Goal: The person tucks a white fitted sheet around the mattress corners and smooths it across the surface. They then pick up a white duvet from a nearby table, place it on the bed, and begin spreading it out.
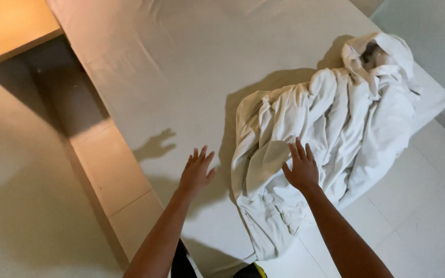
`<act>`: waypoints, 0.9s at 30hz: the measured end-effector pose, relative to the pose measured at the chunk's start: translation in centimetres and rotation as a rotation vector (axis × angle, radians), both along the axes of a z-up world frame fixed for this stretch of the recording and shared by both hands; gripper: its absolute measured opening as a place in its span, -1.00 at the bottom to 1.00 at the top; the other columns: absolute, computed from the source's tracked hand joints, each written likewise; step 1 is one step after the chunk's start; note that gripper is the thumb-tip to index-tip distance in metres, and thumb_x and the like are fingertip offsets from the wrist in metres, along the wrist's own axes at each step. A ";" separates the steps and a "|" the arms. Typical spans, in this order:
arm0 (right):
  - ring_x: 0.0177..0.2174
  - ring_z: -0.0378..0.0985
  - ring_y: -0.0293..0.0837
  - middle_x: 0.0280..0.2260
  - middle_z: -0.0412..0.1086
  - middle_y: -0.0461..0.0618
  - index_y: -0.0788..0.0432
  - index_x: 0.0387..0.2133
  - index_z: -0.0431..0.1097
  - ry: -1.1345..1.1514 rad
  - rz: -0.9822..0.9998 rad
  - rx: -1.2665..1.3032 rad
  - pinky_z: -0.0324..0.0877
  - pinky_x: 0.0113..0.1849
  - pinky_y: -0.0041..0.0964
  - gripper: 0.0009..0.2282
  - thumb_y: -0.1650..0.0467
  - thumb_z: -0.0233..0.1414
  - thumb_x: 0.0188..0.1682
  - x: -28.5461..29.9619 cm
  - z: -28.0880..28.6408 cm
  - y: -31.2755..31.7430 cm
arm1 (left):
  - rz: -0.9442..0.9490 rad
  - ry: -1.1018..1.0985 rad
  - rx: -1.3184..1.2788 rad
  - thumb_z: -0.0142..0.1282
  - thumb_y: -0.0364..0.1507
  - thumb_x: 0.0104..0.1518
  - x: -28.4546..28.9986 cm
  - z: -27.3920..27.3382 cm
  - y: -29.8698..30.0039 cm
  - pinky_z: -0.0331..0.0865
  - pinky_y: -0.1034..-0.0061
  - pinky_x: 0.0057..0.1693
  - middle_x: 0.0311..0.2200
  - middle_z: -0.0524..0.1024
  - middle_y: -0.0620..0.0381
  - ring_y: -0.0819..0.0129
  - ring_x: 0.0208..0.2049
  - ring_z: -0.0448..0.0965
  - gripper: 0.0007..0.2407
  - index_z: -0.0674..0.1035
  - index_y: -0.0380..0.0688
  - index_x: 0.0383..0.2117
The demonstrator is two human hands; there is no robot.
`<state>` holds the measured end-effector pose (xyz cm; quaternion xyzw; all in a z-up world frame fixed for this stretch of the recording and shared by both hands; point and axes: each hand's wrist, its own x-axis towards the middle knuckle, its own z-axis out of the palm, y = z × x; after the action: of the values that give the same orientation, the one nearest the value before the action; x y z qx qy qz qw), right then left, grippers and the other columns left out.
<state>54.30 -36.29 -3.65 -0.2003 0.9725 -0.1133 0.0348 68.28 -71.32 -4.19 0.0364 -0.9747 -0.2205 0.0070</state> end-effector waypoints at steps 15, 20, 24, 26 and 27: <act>0.35 -0.04 0.30 0.43 -0.10 0.03 0.04 0.33 0.09 0.030 -0.479 -0.078 0.18 0.21 0.16 -0.34 0.22 0.14 -0.06 14.2 2.6 -3.6 | -0.378 -0.130 0.018 -0.01 -0.24 0.29 -1.2 4.4 -7.8 -0.11 0.09 0.45 0.45 -0.01 -0.04 -0.13 0.46 -0.10 -0.51 0.28 -0.04 0.34; 0.36 -0.06 0.31 0.43 -0.09 0.06 0.04 0.34 0.08 0.049 -0.591 -0.134 0.25 0.17 0.19 -0.34 0.23 0.15 -0.05 17.9 2.7 -2.8 | -0.484 -0.148 0.007 -0.02 -0.25 0.29 -1.5 5.5 -6.8 -0.15 0.10 0.46 0.46 -0.02 -0.03 -0.11 0.46 -0.12 -0.51 0.27 -0.04 0.35; 0.35 -0.05 0.32 0.42 -0.08 0.09 0.08 0.34 0.07 0.052 -0.675 -0.141 0.24 0.18 0.21 -0.34 0.23 0.14 -0.04 21.8 2.0 -0.2 | -0.588 -0.148 -0.013 -0.02 -0.24 0.30 -1.0 5.7 -3.9 -0.13 0.11 0.46 0.46 0.00 -0.01 -0.10 0.46 -0.11 -0.52 0.28 -0.04 0.34; 0.35 -0.05 0.32 0.42 -0.06 0.10 0.08 0.34 0.08 0.089 -0.690 -0.163 0.22 0.20 0.22 -0.35 0.24 0.14 -0.03 24.3 1.4 1.4 | -0.636 -0.137 -0.008 -0.01 -0.24 0.29 -0.6 5.8 -1.6 -0.13 0.11 0.46 0.45 0.00 -0.02 -0.10 0.46 -0.10 -0.52 0.29 -0.04 0.34; 0.35 -0.04 0.33 0.42 -0.05 0.10 0.08 0.34 0.09 0.118 -0.682 -0.189 0.20 0.22 0.22 -0.36 0.25 0.14 -0.03 25.7 0.8 1.8 | -0.660 -0.134 -0.008 0.00 -0.25 0.29 -0.1 5.8 -0.8 -0.13 0.10 0.45 0.44 0.01 -0.03 -0.10 0.46 -0.09 -0.53 0.30 -0.04 0.33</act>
<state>79.97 -34.45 -2.81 0.1273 0.9690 -0.1963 -0.0800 68.15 -72.14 1.59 -0.2670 -0.9330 -0.2042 -0.1287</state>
